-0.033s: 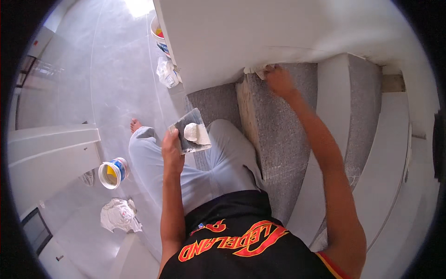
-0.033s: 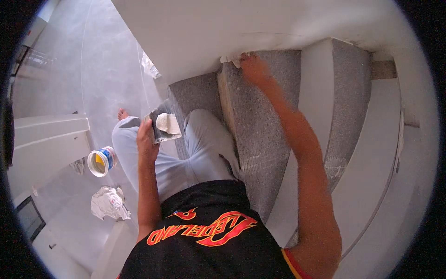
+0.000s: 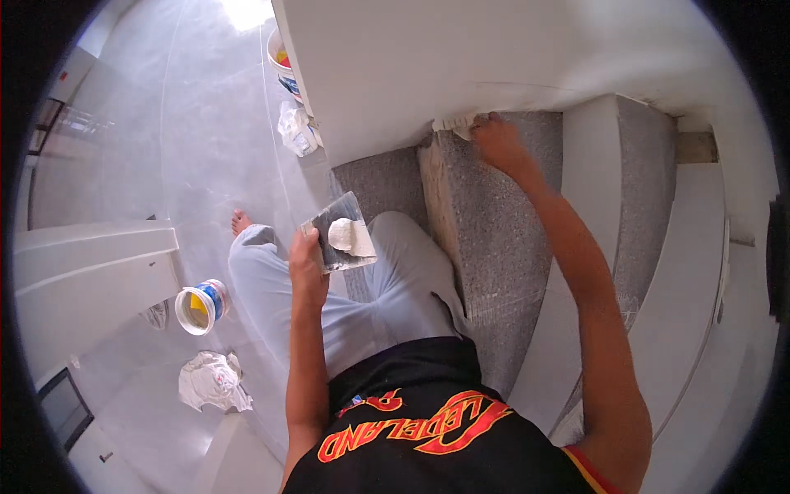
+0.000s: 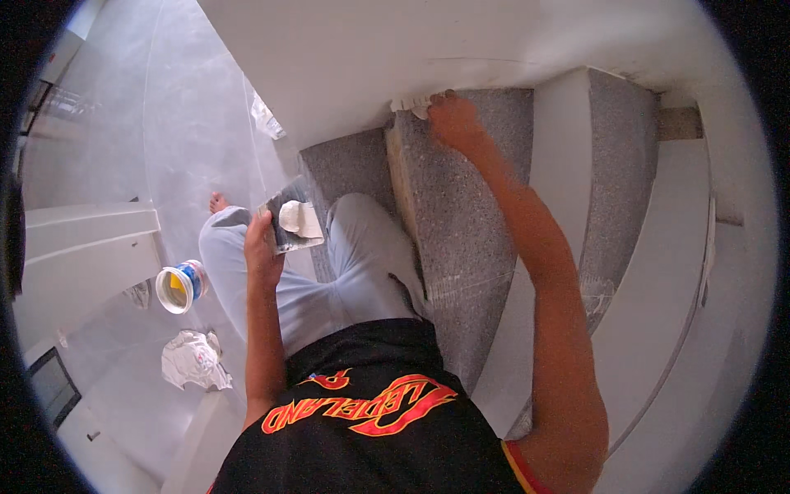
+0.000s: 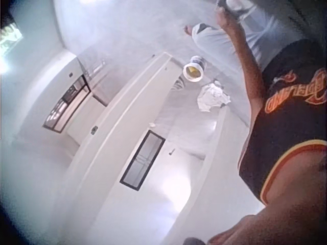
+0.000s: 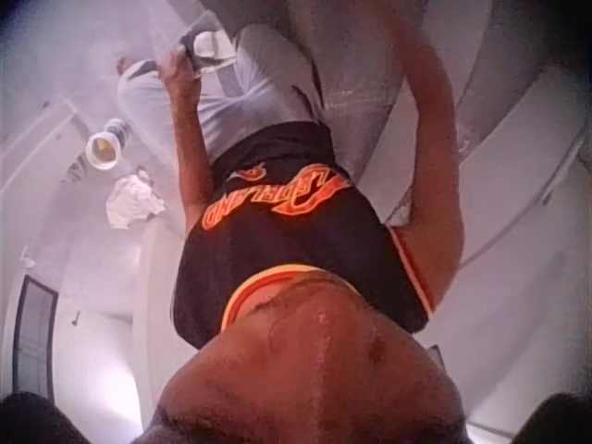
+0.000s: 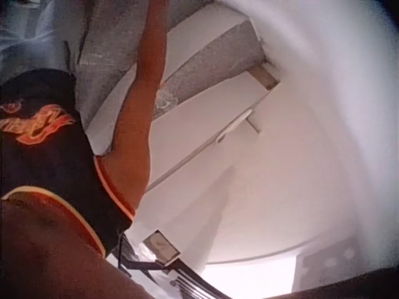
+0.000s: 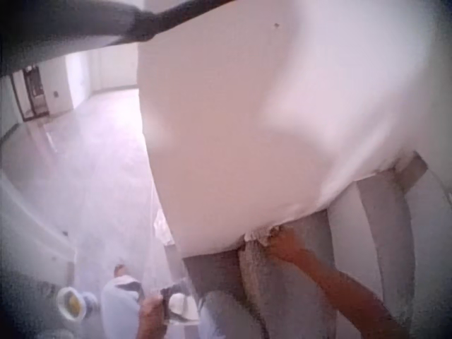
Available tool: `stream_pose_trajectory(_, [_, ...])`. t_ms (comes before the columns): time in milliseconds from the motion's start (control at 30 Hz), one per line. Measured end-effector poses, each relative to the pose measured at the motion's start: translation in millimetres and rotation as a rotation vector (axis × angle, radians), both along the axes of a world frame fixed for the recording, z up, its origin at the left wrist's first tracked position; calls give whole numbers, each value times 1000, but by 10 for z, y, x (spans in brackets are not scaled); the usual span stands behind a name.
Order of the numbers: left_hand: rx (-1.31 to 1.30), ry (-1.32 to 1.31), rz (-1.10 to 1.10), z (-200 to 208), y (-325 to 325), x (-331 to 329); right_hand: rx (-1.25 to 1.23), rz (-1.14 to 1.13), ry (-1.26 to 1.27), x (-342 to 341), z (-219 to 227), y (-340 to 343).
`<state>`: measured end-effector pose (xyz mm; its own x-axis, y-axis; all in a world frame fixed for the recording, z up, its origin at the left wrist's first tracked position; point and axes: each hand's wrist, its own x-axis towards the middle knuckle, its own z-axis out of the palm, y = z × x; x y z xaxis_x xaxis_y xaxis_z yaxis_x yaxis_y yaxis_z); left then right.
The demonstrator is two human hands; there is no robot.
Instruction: Applying and smoothing wall putty or filler to the staircase wall and trim using putty knives and a sponge.
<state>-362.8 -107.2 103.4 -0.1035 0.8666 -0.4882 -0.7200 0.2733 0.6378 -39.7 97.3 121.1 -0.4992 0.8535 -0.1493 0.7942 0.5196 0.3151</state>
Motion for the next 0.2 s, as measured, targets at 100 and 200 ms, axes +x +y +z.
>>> stream_pose_trajectory(100, [4, 5, -29, -116, 24, 3, -52, 67, 71, -157, 316, -203])
stream_pose_trajectory(200, [11, -33, 8, -223, -6, 21, -306, -662, 791, -378, 223, -453])
